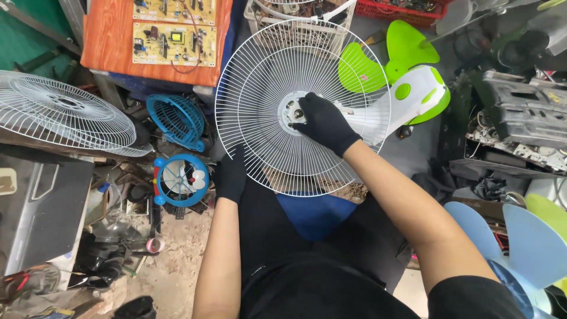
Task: Disassembling an electric fan by removing the front guard, fan blades, and rear guard to access the motor housing.
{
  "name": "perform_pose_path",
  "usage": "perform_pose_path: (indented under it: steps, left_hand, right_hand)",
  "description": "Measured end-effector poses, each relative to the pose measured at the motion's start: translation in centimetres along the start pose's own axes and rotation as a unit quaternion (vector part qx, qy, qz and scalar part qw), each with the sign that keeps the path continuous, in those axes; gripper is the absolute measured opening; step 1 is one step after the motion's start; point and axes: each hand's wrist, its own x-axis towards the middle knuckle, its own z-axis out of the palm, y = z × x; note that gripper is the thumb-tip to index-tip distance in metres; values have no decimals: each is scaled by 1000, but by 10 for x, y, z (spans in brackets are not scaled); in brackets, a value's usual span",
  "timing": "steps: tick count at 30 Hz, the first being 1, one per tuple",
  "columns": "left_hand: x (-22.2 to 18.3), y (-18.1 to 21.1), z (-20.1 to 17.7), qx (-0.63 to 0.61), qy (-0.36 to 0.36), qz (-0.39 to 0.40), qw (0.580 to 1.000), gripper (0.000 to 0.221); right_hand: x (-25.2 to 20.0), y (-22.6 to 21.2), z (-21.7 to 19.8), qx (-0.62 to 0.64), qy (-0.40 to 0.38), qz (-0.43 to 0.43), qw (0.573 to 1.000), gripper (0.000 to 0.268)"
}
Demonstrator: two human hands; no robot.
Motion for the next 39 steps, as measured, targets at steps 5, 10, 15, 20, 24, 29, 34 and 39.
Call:
perform_pose_path:
  steps: [5,10,15,20,24,29,34,39]
  left_hand:
    - [16,-11,19,38,-10,13,999,45]
    - [23,-13,24,16,-61,9,998,48]
    - [-3,9,-27,-36,-77,-5,996,48]
    - [10,0,-8,-16,-67,12,998,48]
    - [5,12,-29,-3,-58,16,998,48]
    - [-2,13,-38,-75,-68,-19,995,53]
    - [-15,30,-71,-168,-98,-77,978,62]
    - [-10,25,-69,-146,-95,-73,982,64]
  right_hand:
    - [5,9,5,-23,-9,-23,999,62]
    - [7,13,-1,-40,-29,-37,998,62]
    - [11,10,-7,-44,-17,-54,997,63]
    - [21,-13,-35,-80,-69,0,994,68]
    - [27,-18,-25,-105,-130,107,980,59]
    - [37,-18,-32,-113,-151,60,980,58]
    - [41,-1,-24,-129,-162,-1,978,61]
    - [42,8,-32,-78,-133,-46,987,65]
